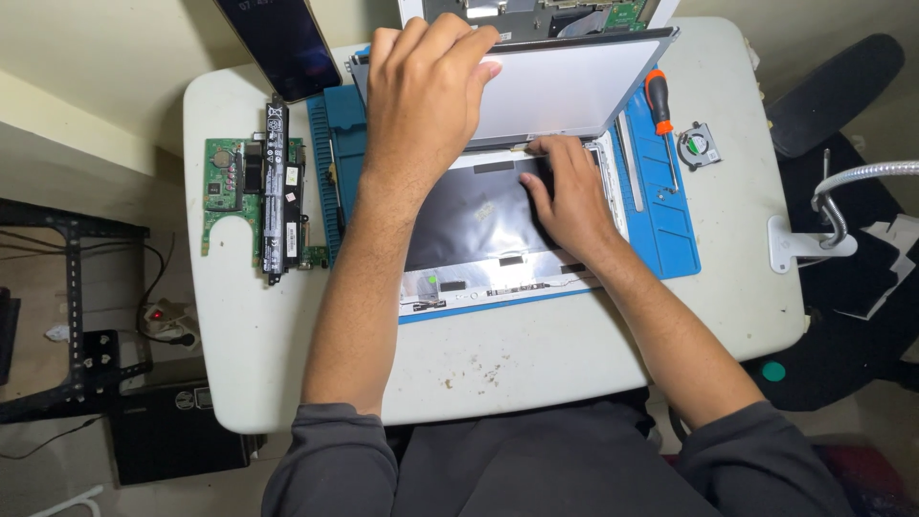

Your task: Disassembling and repairing a laptop screen assembly using a screwdriver and manual prying.

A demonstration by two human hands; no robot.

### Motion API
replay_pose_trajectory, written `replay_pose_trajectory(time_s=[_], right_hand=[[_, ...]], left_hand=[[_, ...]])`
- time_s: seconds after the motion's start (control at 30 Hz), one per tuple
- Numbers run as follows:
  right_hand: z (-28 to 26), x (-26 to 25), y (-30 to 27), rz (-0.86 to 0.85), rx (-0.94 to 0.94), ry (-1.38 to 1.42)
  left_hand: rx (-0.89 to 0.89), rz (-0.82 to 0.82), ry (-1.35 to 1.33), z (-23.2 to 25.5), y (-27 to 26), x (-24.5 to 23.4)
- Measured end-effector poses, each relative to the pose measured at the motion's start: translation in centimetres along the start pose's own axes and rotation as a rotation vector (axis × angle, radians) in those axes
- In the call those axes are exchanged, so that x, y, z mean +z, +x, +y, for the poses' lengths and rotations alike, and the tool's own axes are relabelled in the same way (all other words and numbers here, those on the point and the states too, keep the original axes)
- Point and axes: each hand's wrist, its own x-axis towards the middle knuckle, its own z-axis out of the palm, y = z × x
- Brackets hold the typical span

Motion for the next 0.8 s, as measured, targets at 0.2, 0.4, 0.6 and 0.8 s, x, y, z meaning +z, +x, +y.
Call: replay_pose_trajectory(time_s=[0.2, 0.4, 0.6, 0.8], right_hand=[[1.5, 1.4, 1.0, 0.126, -0.107, -0.247], [2.8, 2.5, 1.3, 0.258, -0.232, -0.416], [3.3, 2.5, 1.5, 0.273, -0.292, -0.506], [3.3, 2.1, 1.3, 0.195, -0.295, -0.442]], left_hand=[[-0.003, 0.008, 0.001, -0.1, -0.1, 0.3], [-0.026, 0.008, 0.027, 0.0, -0.2, 0.5], [-0.048, 0.021, 0.023, 0.5, -0.1, 0.5], [-0.065, 0.001, 0.028, 0.7, -0.1, 0.3]])
